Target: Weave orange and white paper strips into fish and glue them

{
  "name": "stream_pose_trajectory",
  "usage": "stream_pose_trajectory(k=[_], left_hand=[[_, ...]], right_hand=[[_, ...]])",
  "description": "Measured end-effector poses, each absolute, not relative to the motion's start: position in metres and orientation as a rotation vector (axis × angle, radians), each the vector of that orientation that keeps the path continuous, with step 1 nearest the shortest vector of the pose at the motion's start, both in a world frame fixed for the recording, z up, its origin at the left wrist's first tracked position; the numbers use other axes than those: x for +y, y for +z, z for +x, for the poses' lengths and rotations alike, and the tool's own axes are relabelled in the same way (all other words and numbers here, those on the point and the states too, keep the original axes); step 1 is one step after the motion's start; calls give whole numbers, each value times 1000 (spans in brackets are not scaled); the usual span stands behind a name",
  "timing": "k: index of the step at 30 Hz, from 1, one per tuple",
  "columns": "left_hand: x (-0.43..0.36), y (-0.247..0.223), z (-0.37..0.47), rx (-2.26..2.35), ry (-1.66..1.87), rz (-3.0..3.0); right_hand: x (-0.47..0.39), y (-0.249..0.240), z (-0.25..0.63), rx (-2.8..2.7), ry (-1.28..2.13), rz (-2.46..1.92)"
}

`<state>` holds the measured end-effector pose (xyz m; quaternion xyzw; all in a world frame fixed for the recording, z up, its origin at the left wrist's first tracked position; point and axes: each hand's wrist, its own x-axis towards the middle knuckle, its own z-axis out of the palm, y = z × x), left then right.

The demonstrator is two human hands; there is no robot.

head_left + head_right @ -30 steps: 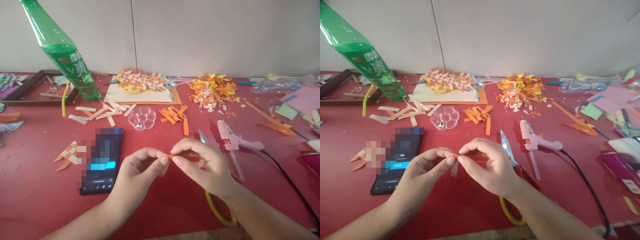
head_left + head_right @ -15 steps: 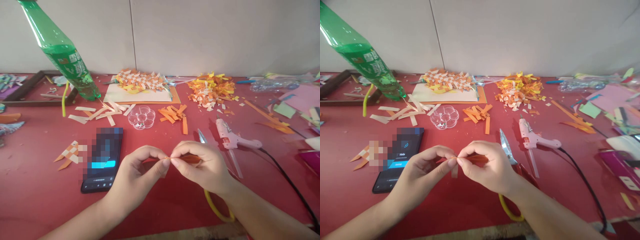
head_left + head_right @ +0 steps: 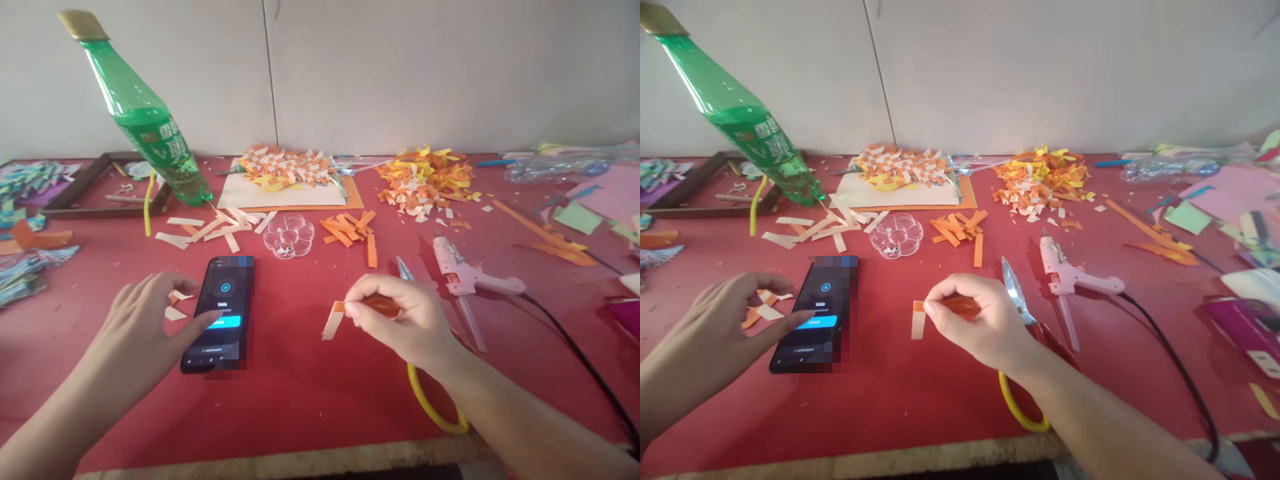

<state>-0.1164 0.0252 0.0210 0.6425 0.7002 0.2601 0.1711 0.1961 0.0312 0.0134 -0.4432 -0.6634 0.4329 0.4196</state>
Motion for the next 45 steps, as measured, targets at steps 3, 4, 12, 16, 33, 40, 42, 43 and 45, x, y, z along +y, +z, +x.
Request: stream_pose_trajectory(k=[3, 4, 12, 16, 33, 40, 42, 43, 45], left_hand=[[27, 9, -123, 1990, 638, 1925], [27, 7, -125, 1992, 601, 1959], [20, 28, -77, 1664, 734, 1786], [13, 28, -27, 1335, 706, 1627], [9, 15, 2, 1259, 784, 1580], [11, 15, 2, 1237, 752, 1518], [10, 13, 1, 1256, 757, 1453], [10, 12, 1, 1249, 770, 1422], [9, 9, 1, 1217, 791, 1378]], right_hand=[[32, 13, 197, -1673, 1076, -1103], [32, 13, 197, -1676, 1073, -1101], [32, 12, 196, -1692, 1096, -1031], [31, 11, 196, -1723, 1078, -1014], [30, 10, 194, -1835, 1038, -1048], [30, 12, 194, -1849, 1054, -1057], [30, 12, 194, -1842, 1056, -1079], [30, 12, 194, -1839, 1061, -1085], [30, 12, 194, -1833, 1080, -1085]])
